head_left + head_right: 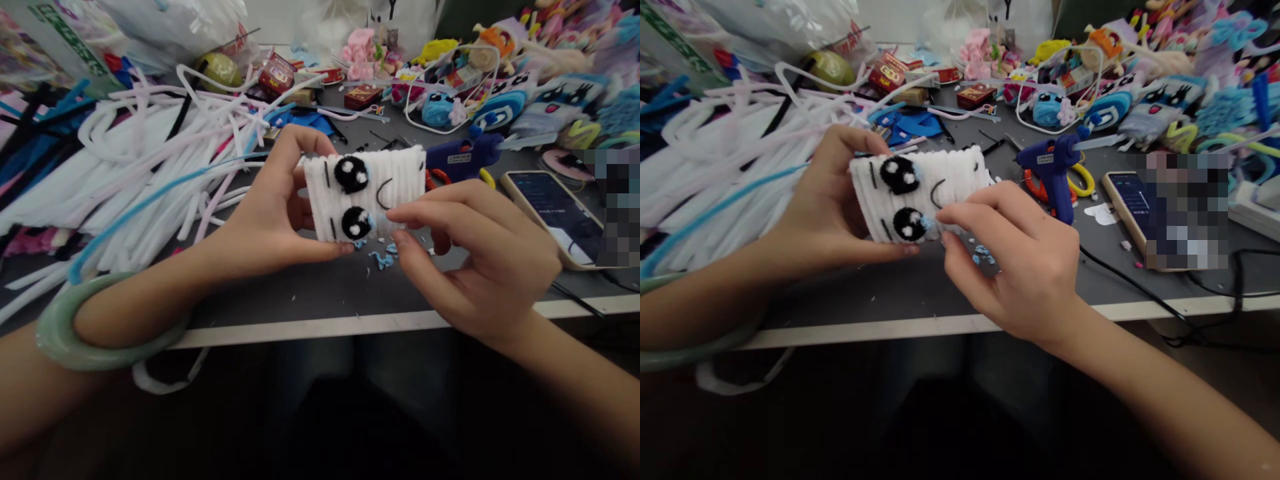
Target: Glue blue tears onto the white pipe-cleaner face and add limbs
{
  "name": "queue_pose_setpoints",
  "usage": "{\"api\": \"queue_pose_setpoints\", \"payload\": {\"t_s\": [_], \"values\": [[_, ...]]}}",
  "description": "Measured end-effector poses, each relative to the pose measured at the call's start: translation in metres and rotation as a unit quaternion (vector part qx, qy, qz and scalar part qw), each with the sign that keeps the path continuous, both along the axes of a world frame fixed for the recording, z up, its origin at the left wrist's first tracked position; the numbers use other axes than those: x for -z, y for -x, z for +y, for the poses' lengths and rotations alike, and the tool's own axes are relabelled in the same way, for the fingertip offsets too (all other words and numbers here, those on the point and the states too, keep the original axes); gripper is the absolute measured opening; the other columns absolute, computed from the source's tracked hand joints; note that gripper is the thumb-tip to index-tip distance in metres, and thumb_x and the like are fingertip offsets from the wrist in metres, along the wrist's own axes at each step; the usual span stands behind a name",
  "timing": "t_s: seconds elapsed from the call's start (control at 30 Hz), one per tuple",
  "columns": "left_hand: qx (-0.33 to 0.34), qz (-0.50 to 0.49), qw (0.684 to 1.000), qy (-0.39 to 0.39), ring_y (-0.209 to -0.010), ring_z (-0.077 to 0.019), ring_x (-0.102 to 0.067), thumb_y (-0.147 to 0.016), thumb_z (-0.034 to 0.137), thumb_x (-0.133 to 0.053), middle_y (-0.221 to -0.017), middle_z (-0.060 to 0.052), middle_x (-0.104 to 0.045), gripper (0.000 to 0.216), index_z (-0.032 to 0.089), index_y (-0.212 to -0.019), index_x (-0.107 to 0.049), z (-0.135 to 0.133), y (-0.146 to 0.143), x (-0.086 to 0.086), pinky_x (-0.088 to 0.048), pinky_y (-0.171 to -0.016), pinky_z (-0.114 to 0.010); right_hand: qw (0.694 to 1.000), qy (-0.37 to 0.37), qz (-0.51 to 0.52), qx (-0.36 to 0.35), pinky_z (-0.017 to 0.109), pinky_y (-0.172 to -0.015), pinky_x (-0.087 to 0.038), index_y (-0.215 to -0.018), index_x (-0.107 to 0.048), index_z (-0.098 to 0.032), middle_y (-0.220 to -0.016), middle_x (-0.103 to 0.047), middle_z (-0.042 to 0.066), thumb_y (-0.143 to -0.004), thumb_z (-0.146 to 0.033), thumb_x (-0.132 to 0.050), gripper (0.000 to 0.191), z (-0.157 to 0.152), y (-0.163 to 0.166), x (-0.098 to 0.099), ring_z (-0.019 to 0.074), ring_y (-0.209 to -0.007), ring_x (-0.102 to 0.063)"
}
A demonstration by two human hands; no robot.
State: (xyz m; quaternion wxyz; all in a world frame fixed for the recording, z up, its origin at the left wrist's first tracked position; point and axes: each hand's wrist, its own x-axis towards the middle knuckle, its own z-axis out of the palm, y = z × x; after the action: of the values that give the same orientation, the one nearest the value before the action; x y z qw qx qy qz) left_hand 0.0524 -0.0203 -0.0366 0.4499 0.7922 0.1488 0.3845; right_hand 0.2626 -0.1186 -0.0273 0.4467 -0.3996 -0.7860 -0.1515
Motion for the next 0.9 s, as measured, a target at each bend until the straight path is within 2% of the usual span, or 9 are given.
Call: {"api": "queue_pose_setpoints", "payload": {"t_s": [0.2, 0.4, 0.63, 0.9], "values": [[-0.004, 0.000, 1.000, -0.008, -0.077, -0.0069, -0.064, -0.062, 0.009, -0.088, -0.099, 0.005, -0.053, 0.070, 0.024, -0.110, -0.039, -0.0015, -0.0005, -0.0009, -0.059, -0.058, -0.018, 0.999, -0.037, -0.012, 0.012, 0.023, -0.061, -0.052, -0.093, -0.074, -0.011, -0.085, -0.073, 0.007, -0.085, -0.009, -0.071, 0.009, 0.0039, 0.0004, 0.0026, 0.0110, -0.069, -0.067], [0.003, 0.009, 1.000, -0.012, -0.079, -0.0066, -0.063, -0.063, 0.007, -0.088, -0.102, 0.004, -0.051, 0.072, 0.022, -0.112, -0.038, -0.0022, 0.0003, -0.0012, -0.058, -0.059, -0.018, 0.998, -0.036, -0.033, 0.043, 0.025, -0.054, -0.046, -0.093, -0.072, -0.018, -0.084, -0.073, 0.002, -0.088, -0.011, -0.070, 0.009, 0.0045, 0.0032, 0.0036, 0.0085, -0.056, -0.056], [0.002, 0.025, 0.999, -0.036, -0.082, -0.0070, -0.061, -0.064, 0.008, -0.088, -0.103, 0.003, -0.048, 0.073, 0.022, -0.113, -0.037, -0.0021, 0.0002, -0.0023, -0.057, -0.060, -0.018, 0.997, -0.037, -0.052, 0.047, 0.027, -0.056, -0.049, -0.089, -0.069, -0.020, -0.082, -0.074, 0.002, -0.088, -0.011, -0.071, 0.010, 0.0040, 0.0030, 0.0040, 0.0126, -0.066, -0.067], [0.011, 0.008, 1.000, -0.028, -0.079, -0.0055, -0.063, -0.062, 0.007, -0.089, -0.102, 0.004, -0.050, 0.076, 0.022, -0.116, -0.038, 0.0022, 0.0000, 0.0050, -0.054, -0.059, -0.013, 0.999, -0.015, -0.021, 0.030, 0.028, -0.059, -0.052, -0.090, -0.067, -0.023, -0.086, -0.074, 0.002, -0.092, -0.012, -0.064, 0.012, 0.0057, 0.0014, 0.0078, 0.0137, -0.068, -0.067]]}}
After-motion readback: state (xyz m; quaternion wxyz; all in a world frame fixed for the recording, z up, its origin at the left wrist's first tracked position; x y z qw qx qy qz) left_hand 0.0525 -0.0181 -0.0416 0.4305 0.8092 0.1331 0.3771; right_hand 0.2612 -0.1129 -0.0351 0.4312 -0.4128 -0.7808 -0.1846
